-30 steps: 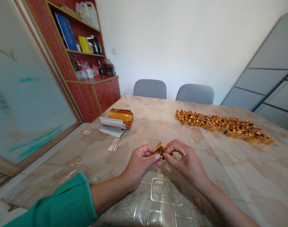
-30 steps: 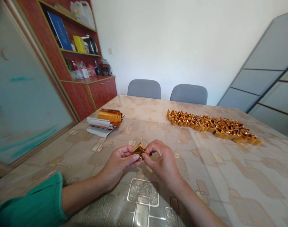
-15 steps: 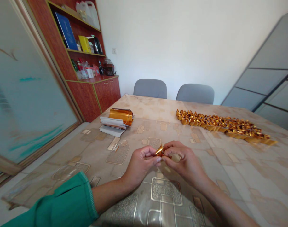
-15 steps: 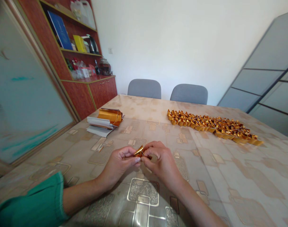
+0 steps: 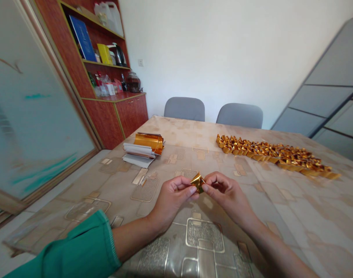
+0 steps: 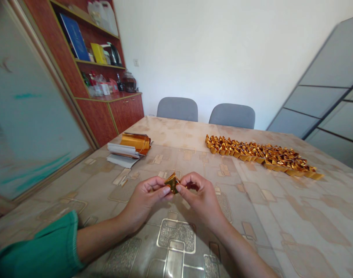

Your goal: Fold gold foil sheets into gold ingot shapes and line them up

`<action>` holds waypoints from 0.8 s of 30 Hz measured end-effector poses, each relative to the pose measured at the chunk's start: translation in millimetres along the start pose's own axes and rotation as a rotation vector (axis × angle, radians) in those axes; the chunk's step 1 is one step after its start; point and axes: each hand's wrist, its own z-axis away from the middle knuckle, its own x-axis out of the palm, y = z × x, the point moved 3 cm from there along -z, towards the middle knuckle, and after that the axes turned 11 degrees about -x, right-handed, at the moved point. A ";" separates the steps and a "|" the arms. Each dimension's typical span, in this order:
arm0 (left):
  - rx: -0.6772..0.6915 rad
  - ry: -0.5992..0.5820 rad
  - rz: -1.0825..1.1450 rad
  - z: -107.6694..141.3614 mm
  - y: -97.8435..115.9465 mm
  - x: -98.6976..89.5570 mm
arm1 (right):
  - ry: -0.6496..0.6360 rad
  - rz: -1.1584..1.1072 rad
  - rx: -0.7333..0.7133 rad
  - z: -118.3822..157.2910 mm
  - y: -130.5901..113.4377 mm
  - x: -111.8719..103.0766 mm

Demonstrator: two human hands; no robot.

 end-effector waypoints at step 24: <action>0.010 -0.026 -0.107 1.3 -7.0 3.3 | -0.074 0.220 -0.136 -1.5 -6.9 -5.2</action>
